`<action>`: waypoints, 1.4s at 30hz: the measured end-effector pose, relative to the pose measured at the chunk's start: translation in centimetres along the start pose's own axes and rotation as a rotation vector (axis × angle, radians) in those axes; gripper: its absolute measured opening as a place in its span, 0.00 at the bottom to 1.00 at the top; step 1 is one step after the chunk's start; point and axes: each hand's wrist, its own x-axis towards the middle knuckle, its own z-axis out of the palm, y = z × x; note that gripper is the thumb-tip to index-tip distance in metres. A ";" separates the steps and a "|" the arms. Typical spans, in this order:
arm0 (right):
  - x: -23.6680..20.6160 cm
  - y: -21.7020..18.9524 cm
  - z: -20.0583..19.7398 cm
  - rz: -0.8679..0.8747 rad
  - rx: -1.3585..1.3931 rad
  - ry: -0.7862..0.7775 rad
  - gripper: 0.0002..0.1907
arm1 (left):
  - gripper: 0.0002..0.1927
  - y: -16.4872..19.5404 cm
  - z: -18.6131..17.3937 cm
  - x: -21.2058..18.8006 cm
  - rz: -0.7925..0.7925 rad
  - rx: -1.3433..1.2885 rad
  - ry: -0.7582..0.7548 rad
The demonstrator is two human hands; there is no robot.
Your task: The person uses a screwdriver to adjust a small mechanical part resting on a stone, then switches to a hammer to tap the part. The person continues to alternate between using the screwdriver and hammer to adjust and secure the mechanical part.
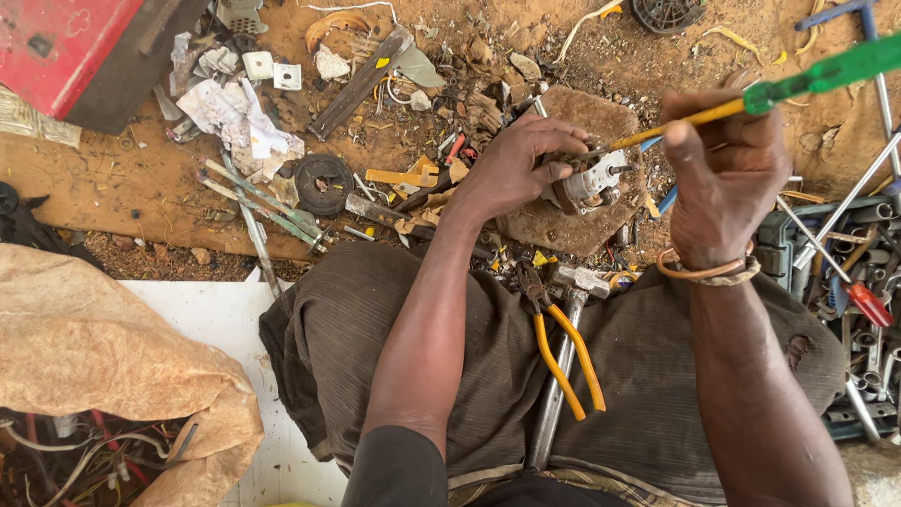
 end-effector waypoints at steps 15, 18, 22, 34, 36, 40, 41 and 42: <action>0.0 0.9 -0.5 0.011 0.158 -0.104 0.14 | 0.14 0.0 -0.3 -0.1 0.011 0.000 -0.027; -0.2 0.4 -0.3 0.095 0.085 -0.057 0.13 | 0.14 0.1 -0.4 -0.1 0.008 -0.002 -0.025; 0.5 -0.3 0.4 0.064 0.067 -0.036 0.13 | 0.14 0.0 -0.4 0.0 0.024 0.000 -0.017; -6.3 -0.8 -6.8 0.050 0.356 0.035 0.08 | 0.03 0.0 1.5 0.8 0.138 0.170 0.131; -8.4 0.2 -9.2 0.093 0.345 0.004 0.08 | 0.03 0.3 1.7 0.9 0.068 0.210 0.122; -11.1 2.4 -12.7 0.201 0.353 0.038 0.08 | 0.09 0.5 1.4 1.0 0.024 0.274 0.051; -11.3 3.1 -13.2 0.230 0.372 0.062 0.08 | 0.10 0.5 1.3 0.9 0.053 0.274 0.049; -11.5 3.6 -13.7 0.259 0.392 0.086 0.08 | 0.10 0.4 1.1 0.8 0.091 0.301 0.050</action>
